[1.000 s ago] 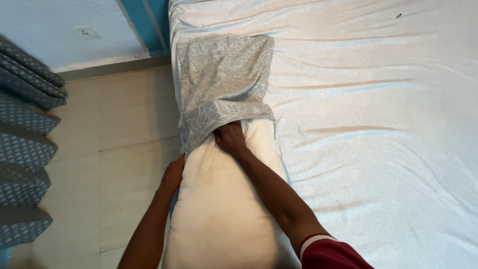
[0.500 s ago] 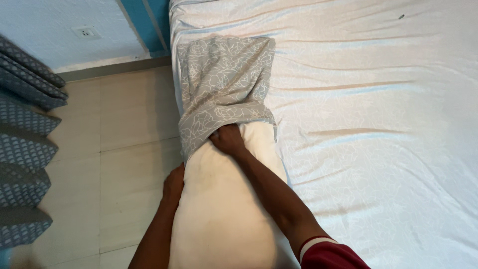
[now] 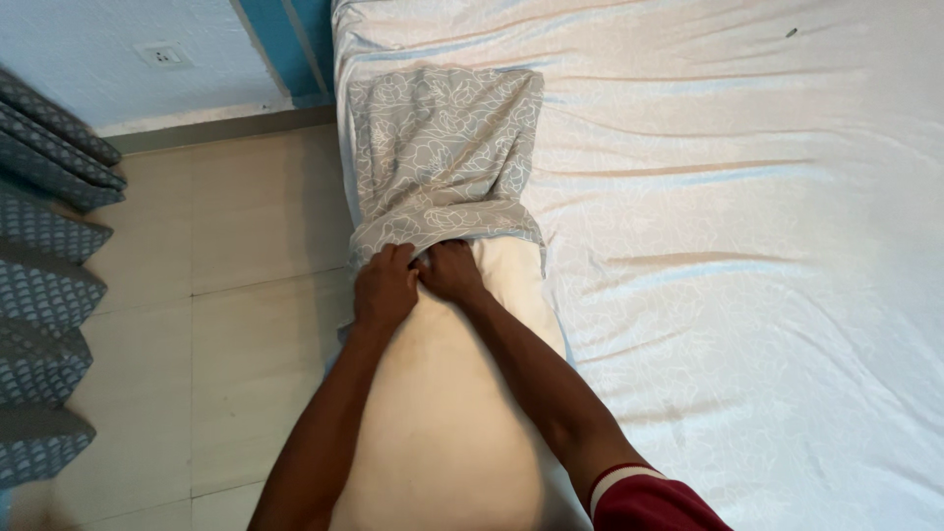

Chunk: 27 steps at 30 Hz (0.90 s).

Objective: The person removes a pillow and a folded pillowcase from a closet, places them on a bed, and proceeds to unfold the pillowcase and slide it onto the pillow.

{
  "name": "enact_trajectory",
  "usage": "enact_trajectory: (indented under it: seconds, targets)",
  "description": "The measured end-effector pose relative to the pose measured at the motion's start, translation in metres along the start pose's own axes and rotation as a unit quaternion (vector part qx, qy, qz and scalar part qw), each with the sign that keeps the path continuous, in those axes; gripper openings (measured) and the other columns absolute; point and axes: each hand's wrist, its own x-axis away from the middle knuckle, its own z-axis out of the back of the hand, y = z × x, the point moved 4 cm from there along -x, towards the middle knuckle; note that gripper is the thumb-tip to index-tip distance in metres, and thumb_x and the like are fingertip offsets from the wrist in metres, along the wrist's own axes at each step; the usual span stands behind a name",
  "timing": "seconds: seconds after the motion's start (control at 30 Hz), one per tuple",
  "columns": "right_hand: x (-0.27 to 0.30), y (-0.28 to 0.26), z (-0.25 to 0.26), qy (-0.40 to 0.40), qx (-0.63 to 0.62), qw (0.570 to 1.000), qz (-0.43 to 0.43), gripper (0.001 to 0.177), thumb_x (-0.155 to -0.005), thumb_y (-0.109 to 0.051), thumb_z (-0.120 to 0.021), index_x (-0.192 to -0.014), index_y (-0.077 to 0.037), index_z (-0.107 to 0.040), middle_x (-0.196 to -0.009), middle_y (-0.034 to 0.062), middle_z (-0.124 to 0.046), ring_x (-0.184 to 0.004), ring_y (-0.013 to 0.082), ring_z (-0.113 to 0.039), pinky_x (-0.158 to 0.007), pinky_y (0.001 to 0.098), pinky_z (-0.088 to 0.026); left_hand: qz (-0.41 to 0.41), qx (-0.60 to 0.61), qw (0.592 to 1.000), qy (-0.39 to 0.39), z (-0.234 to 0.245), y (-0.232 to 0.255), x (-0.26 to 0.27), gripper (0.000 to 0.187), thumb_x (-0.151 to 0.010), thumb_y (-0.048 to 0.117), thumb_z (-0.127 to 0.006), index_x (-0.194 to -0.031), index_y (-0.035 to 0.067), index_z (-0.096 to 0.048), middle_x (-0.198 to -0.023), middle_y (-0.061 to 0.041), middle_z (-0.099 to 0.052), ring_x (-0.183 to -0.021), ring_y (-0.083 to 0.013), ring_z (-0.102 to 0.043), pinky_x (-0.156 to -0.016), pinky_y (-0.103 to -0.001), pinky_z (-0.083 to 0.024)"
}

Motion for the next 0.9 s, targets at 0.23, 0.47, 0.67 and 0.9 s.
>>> enact_trajectory:
  seconds: [0.23, 0.47, 0.67, 0.9]
  targets:
    - [0.003, 0.001, -0.003, -0.037, 0.068, 0.997, 0.013, 0.039, -0.087, -0.036, -0.063, -0.112, -0.006, -0.070, -0.115, 0.0211, -0.070, -0.114, 0.0409, -0.062, -0.104, 0.0553, -0.040, 0.042, -0.027, 0.992, 0.117, -0.043, -0.015, 0.020, 0.024, -0.090, 0.013, -0.067, -0.113, 0.009, -0.064, -0.109, -0.011, -0.063, -0.102, -0.0347, -0.061, -0.089, -0.048, -0.048]
    - [-0.020, -0.012, 0.043, -0.085, 0.104, 0.989, -0.061, 0.053, -0.091, -0.050, -0.057, -0.128, -0.013, -0.068, -0.134, 0.0199, -0.063, -0.128, 0.0401, -0.053, -0.111, 0.0555, -0.031, 0.058, -0.038, 0.987, 0.144, -0.042, -0.017, 0.038, 0.009, -0.098, 0.012, -0.063, -0.106, 0.009, -0.059, -0.105, -0.011, -0.059, -0.101, -0.0333, -0.059, -0.087, -0.050, -0.043]
    - [-0.008, 0.055, 0.103, -0.123, 0.096, 0.970, -0.184, 0.047, -0.100, -0.042, -0.048, -0.135, -0.014, -0.065, -0.144, 0.0149, -0.061, -0.137, 0.0353, -0.054, -0.113, 0.0474, -0.042, 0.003, -0.021, 0.976, 0.217, -0.032, -0.010, 0.048, 0.013, -0.091, 0.005, -0.058, -0.103, 0.007, -0.053, -0.102, -0.013, -0.055, -0.102, -0.0332, -0.055, -0.097, -0.051, -0.037]
    - [0.037, 0.115, 0.056, 0.119, 0.125, 0.984, 0.044, 0.036, -0.095, -0.023, -0.058, -0.123, -0.002, -0.069, -0.122, 0.0232, -0.068, -0.112, 0.0428, -0.063, -0.095, 0.0531, -0.051, -0.001, 0.033, 0.978, 0.208, -0.044, -0.018, 0.044, 0.009, -0.095, 0.006, -0.057, -0.102, 0.009, -0.054, -0.100, -0.009, -0.062, -0.098, -0.0321, -0.058, -0.091, -0.048, -0.038]
